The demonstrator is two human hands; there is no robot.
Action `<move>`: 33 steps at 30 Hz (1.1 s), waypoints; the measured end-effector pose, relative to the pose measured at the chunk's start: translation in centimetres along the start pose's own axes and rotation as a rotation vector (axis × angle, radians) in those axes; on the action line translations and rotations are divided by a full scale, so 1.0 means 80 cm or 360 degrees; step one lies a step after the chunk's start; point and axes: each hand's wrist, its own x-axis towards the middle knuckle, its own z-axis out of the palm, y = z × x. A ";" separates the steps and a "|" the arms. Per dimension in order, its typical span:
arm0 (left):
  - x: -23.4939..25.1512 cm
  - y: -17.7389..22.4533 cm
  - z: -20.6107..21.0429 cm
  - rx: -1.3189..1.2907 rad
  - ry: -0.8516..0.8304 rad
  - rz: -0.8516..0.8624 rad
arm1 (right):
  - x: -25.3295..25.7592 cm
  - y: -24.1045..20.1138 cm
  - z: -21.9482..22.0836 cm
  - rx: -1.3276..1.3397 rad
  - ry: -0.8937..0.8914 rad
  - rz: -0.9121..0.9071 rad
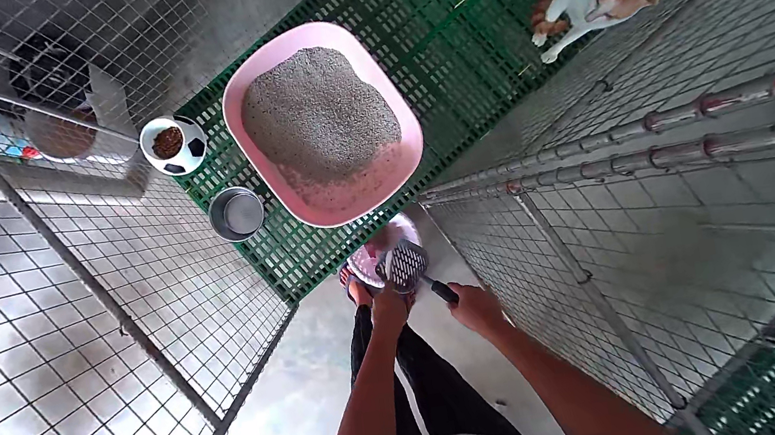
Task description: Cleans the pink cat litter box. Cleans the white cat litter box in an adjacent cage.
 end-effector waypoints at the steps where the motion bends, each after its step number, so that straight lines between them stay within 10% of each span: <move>1: -0.003 0.003 -0.002 0.0009 0.0007 -0.0013 | 0.001 0.000 0.000 0.0003 0.0004 0.0012; 12: -0.018 -0.009 -0.017 -0.0137 0.0028 -0.0116 | -0.006 0.029 0.004 0.0185 0.0011 0.0052; 20: -0.092 -0.037 -0.108 -0.0201 0.0122 -0.0034 | -0.147 0.041 -0.045 0.0789 0.0430 -0.0231; 33: -0.105 -0.009 -0.186 -0.0246 0.0356 -0.0137 | -0.039 -0.280 -0.243 0.0156 0.0149 -0.0587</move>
